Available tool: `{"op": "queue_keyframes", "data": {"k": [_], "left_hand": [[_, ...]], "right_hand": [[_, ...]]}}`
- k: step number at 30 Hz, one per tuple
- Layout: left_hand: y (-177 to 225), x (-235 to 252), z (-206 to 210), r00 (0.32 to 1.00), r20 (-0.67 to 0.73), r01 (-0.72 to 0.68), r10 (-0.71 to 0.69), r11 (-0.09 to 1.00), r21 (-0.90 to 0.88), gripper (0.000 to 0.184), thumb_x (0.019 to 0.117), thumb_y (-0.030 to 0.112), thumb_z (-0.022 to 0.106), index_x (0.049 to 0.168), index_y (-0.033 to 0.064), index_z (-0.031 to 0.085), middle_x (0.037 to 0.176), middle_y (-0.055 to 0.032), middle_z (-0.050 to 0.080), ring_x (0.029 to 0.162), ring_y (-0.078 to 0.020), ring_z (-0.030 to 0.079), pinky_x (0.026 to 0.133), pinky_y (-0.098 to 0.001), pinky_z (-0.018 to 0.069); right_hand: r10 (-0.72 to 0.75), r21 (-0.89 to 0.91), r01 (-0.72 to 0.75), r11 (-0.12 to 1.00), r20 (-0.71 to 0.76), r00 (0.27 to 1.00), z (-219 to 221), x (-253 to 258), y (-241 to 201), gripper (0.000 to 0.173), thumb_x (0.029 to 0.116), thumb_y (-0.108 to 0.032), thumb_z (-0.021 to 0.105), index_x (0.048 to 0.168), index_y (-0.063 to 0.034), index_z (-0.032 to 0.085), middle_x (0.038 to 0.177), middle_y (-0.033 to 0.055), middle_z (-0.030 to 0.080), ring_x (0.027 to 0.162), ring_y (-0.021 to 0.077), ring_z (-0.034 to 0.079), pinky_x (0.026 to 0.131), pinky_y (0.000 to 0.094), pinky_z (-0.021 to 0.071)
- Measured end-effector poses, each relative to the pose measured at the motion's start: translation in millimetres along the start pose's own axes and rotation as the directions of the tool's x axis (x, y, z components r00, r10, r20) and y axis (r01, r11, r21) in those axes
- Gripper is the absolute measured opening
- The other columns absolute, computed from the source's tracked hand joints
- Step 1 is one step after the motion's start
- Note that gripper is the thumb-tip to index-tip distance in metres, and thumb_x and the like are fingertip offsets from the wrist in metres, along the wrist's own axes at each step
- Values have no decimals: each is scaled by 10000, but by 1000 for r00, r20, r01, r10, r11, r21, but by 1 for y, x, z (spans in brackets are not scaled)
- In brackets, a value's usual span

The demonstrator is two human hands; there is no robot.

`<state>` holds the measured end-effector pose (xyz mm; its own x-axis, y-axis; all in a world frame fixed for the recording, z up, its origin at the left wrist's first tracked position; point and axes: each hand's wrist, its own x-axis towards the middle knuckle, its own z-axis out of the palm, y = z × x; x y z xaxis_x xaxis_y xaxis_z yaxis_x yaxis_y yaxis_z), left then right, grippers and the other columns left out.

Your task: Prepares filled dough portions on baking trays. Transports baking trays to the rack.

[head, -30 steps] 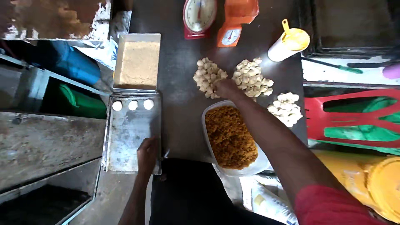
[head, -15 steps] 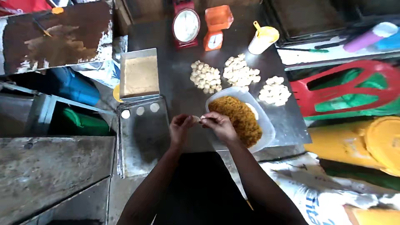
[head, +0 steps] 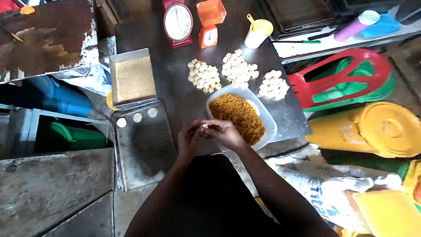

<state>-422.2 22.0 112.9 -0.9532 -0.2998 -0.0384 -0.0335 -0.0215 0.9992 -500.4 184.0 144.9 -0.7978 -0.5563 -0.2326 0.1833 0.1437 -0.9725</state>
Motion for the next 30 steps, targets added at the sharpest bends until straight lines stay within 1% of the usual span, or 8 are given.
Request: {"op": "queue_keyframes", "data": {"k": [3,8,12,17,22,26,28,30], "left_hand": [[-1,2,12,995,-102,29,-19,995,100,156,980,118,680,1089,9,707,1008,-95,722,869,-180,716,787,-359,633],[-7,-6,31,997,-76,17,-1,977,211,211,927,120,754,1112,21,732,1055,-93,705,938,-168,716,824,-328,642],[-20,-3,36,998,-35,51,-46,984,172,161,936,93,735,1074,10,731,1062,-106,724,819,-177,728,677,-325,649],[-20,-10,37,862,211,502,-460,830,-241,135,976,49,662,1064,-47,694,977,-115,725,859,-196,707,825,-386,616],[-32,-3,51,790,314,608,-526,739,-292,143,998,50,626,1109,-32,665,982,-90,707,844,-171,694,802,-352,611],[-46,18,42,915,242,326,-322,945,25,321,1047,133,567,1334,-3,609,1268,-126,678,1051,-231,708,913,-408,613],[-46,26,29,937,211,256,-279,958,130,346,1051,170,568,1370,40,601,1298,-104,673,1097,-227,696,940,-417,604],[-43,31,20,944,174,252,-280,953,170,333,1056,180,561,1363,63,615,1277,-86,688,1088,-211,703,946,-413,604]], "right_hand": [[-17,-32,15,999,-69,998,3,-1,9,304,940,-47,719,1244,-34,711,1104,99,747,907,195,749,820,370,659],[-53,-195,21,981,-158,986,-9,3,34,187,963,-68,671,1131,-61,752,1043,72,733,798,144,727,686,311,647],[288,397,-213,893,-141,947,-21,-4,38,282,920,1,723,1197,13,672,1072,157,710,903,240,723,803,389,641],[185,137,-173,975,-78,980,-34,-34,72,233,953,-216,736,1075,-18,720,957,66,735,875,148,712,826,336,619],[391,373,-431,822,182,902,-78,-30,56,207,996,-113,600,1154,13,646,989,84,717,866,204,723,790,420,639],[183,-332,-222,917,-145,972,-129,5,64,203,1010,-213,666,1076,-40,747,973,87,750,862,185,732,829,411,626],[-5,-680,-131,722,-194,981,-148,21,86,226,1005,-201,652,1153,-66,758,1061,145,743,971,291,720,902,546,578],[67,-816,-161,555,-149,986,-149,33,92,331,1000,-229,644,1286,-74,702,1175,192,701,1076,379,679,949,619,529]]}}
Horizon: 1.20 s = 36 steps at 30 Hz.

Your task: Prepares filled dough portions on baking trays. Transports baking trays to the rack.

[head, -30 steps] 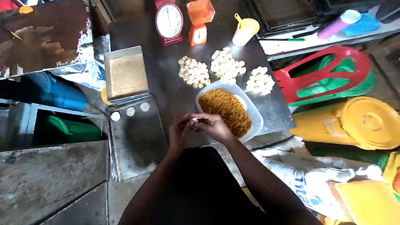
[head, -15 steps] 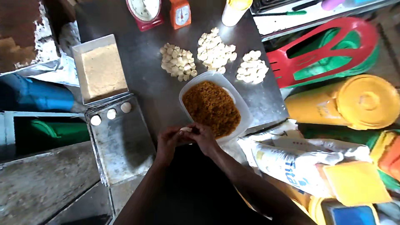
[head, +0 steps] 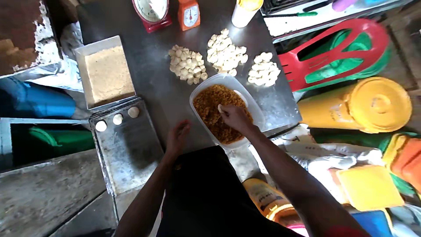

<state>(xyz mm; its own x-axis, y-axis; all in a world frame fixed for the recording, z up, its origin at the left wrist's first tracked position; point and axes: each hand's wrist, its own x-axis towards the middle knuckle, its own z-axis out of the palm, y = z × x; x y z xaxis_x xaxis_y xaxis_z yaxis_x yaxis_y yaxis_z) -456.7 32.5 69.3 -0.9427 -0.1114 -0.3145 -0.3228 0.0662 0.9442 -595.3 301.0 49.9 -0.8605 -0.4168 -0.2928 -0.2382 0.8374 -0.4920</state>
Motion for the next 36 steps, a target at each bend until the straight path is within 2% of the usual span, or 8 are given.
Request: {"op": "queue_keyframes", "data": {"k": [3,9,16,21,24,28,33,36], "left_hand": [[2,1,-7,999,-33,-9,8,999,-32,305,1061,153,542,1339,64,630,1237,-83,705,1061,-213,710,924,-417,610],[-8,-5,-4,999,-29,42,-45,993,-112,316,1052,146,559,1341,33,617,1194,-115,712,1045,-237,709,917,-416,607],[-3,-10,-8,996,-75,30,-36,996,-84,289,1052,142,553,1295,19,650,1163,-111,727,1034,-223,718,919,-404,610],[6,6,-1,1000,-17,7,-8,999,-42,313,1059,179,554,1333,51,635,1198,-101,712,1062,-213,705,938,-415,597],[24,19,12,1000,3,-10,10,1000,21,310,1052,219,585,1320,74,645,1213,-81,711,1053,-187,707,919,-397,602],[48,42,34,995,40,-95,92,992,78,321,1057,191,569,1344,55,615,1274,-101,678,1092,-185,690,942,-389,593],[76,63,77,974,226,-12,14,1000,-9,587,1092,416,440,1615,182,311,1611,-55,415,1422,-228,474,1131,-491,448],[71,79,102,941,329,150,-81,970,-191,622,1073,587,335,1459,141,532,1412,-97,593,1244,-259,605,1009,-538,527]], "right_hand": [[6,-125,10,992,130,992,13,5,-18,478,916,-383,767,1277,-83,677,1203,198,664,1089,408,655,909,640,539],[-71,-225,88,970,82,994,38,14,-17,246,950,-111,677,1191,-134,720,1139,190,670,1006,402,675,813,599,573],[-64,-161,95,982,186,980,0,0,-16,387,936,-236,759,1272,-64,672,1177,216,658,1086,416,652,928,616,546],[-101,-327,158,932,183,978,26,-15,-15,319,940,14,631,1258,15,652,1287,258,613,1163,460,619,890,592,562],[-64,-203,84,976,103,993,20,-1,0,269,950,-76,676,1214,-25,687,1201,241,650,1091,446,651,891,622,556],[76,210,-76,975,9,997,-18,3,8,234,925,-249,770,1101,-94,758,1011,137,742,912,305,718,843,586,580],[-11,698,-27,716,49,999,-61,-19,-10,182,889,-55,767,1069,-77,768,937,73,754,759,174,700,693,372,613],[-5,765,-39,643,56,998,-68,-22,-13,185,885,-66,783,1068,-75,762,995,68,754,872,178,712,793,374,614]]}}
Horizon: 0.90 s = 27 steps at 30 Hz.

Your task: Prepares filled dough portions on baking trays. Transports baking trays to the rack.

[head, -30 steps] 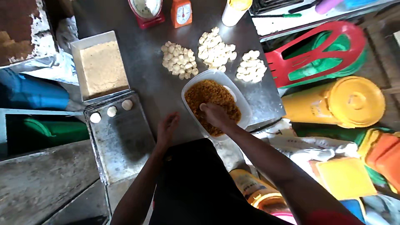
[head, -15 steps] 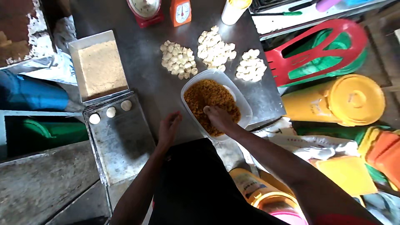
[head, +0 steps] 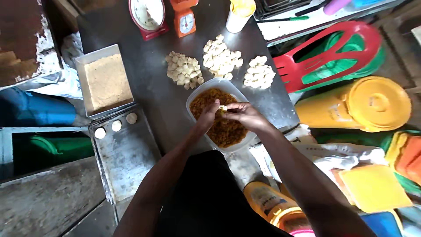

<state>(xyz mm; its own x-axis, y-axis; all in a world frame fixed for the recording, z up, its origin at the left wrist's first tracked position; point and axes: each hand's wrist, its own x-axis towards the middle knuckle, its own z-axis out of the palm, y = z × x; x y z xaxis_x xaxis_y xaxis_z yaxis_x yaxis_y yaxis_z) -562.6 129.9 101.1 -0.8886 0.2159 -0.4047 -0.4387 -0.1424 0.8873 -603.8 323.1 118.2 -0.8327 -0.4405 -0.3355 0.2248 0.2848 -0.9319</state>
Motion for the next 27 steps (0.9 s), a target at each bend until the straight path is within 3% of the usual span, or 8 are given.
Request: {"op": "queue_keyframes", "data": {"k": [4,8,11,16,19,23,25,27], "left_hand": [[-5,8,4,999,-15,-28,29,997,76,446,1109,411,401,1334,100,629,1217,-131,683,1023,-253,702,875,-485,605],[0,6,10,996,-49,-55,68,970,237,329,1076,202,543,1359,61,635,1246,-133,688,1009,-231,732,875,-444,637],[0,5,17,988,-139,-32,64,974,224,291,1029,153,629,1300,56,678,1190,-124,714,934,-220,740,829,-418,639],[-11,8,12,969,-225,-61,102,981,182,274,1017,148,646,1272,59,691,1153,-122,720,915,-217,729,823,-419,630],[-10,3,10,957,-227,-129,181,966,224,258,1003,134,666,1245,54,702,1138,-118,726,914,-205,728,819,-409,629],[-3,-3,8,952,-196,-188,235,954,232,257,996,112,671,1242,46,699,1182,-119,704,971,-209,715,844,-415,625],[-4,-3,7,953,-207,-170,223,954,248,257,993,116,675,1242,56,704,1195,-120,700,981,-219,710,846,-426,618],[-9,-1,4,950,-221,-159,219,953,259,251,994,124,675,1238,68,705,1193,-113,694,962,-215,716,829,-425,631]], "right_hand": [[-57,-42,52,998,-137,989,-7,0,10,201,883,-77,795,1081,-100,771,1009,45,764,892,162,723,818,372,619],[-218,-310,117,943,-313,924,2,-3,19,151,867,-87,808,1011,-95,765,1041,61,724,894,163,707,807,388,622],[-220,-392,88,916,-308,926,4,-3,18,163,893,-115,780,1054,-105,758,1058,79,711,910,180,704,814,420,616],[10,-142,-12,990,-15,1000,-16,-16,-9,398,994,-51,629,1383,-135,639,1255,86,694,1008,200,718,898,410,616],[32,57,-30,998,-29,999,-20,-15,-6,330,1028,-56,589,1343,-102,673,1242,86,720,1008,234,744,899,402,636],[91,387,-37,921,-121,989,-12,-2,16,240,960,9,660,1186,-29,730,1109,107,731,917,223,726,828,402,636],[103,405,-36,914,-146,984,-7,1,21,218,959,-21,681,1171,-37,734,1062,94,734,874,199,722,792,387,638],[38,235,3,972,-171,984,-4,0,22,229,974,-84,691,1198,-73,740,1087,67,741,909,174,720,818,367,629]]}}
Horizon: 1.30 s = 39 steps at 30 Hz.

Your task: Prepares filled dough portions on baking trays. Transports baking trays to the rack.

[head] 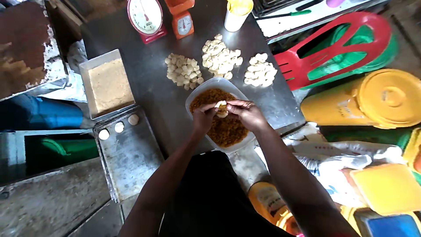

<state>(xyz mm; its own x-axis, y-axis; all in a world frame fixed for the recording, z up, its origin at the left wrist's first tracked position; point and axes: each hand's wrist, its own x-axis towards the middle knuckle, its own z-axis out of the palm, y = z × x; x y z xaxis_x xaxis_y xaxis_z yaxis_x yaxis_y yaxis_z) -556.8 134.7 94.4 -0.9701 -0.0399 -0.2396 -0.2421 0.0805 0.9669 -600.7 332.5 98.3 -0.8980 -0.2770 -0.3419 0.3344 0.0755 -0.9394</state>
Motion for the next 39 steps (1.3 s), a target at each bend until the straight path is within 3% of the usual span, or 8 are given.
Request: {"op": "queue_keyframes", "data": {"k": [4,10,19,23,26,29,36,39], "left_hand": [[-17,1,0,1000,-25,0,-3,996,-94,245,1001,87,651,1236,31,693,1163,-135,705,907,-221,724,792,-419,636],[-17,-1,-3,999,26,41,-39,996,-85,228,1013,125,646,1220,49,706,1140,-118,720,893,-205,724,790,-409,631],[-12,-5,-9,999,-49,8,-5,998,65,193,950,76,714,1142,62,729,1141,-147,666,879,-224,696,765,-406,626],[-14,-8,-13,993,-97,-64,71,996,66,180,951,55,689,1127,58,724,1112,-141,661,845,-220,685,729,-406,621],[-6,-12,-17,995,-86,-51,57,996,76,172,971,59,665,1135,70,718,1143,-147,652,828,-226,697,696,-408,638],[5,-14,-19,999,-28,26,-24,995,94,272,1000,53,597,1257,61,688,1254,-170,620,976,-244,694,826,-437,625],[-4,-32,-44,983,-174,65,-60,998,24,196,935,116,749,1116,41,728,1040,-108,706,851,-178,705,783,-365,625],[-5,-44,-56,972,-164,174,-171,985,9,239,971,122,702,1187,18,703,1055,-122,725,882,-189,722,817,-378,626]], "right_hand": [[-139,-286,145,947,40,989,3,-5,-2,261,969,-104,704,1222,-142,761,1203,5,744,1049,126,715,932,348,599],[-43,-6,43,999,22,999,12,-1,8,284,918,1,730,1194,-65,730,1167,112,725,929,274,745,782,452,660],[-10,128,30,991,-155,988,39,-3,14,167,840,42,769,970,-55,728,956,88,729,761,196,705,656,372,632],[-39,141,37,989,8,999,36,-8,7,321,927,39,587,1222,-36,690,1143,126,698,936,248,704,829,442,625],[-230,-111,231,967,17,973,39,-10,7,339,888,-25,770,1219,-84,728,1128,71,734,928,192,719,834,376,630],[-418,-284,383,879,-73,906,46,-2,15,206,862,-48,808,1063,-78,771,1067,42,744,941,140,722,845,338,630],[-354,-345,372,862,117,928,72,-18,0,370,894,-109,780,1262,-121,734,1195,55,699,1065,150,670,907,351,598],[-467,-452,428,783,26,884,101,-14,15,176,890,-115,787,1065,-117,803,1037,47,705,962,134,670,847,332,594]]}}
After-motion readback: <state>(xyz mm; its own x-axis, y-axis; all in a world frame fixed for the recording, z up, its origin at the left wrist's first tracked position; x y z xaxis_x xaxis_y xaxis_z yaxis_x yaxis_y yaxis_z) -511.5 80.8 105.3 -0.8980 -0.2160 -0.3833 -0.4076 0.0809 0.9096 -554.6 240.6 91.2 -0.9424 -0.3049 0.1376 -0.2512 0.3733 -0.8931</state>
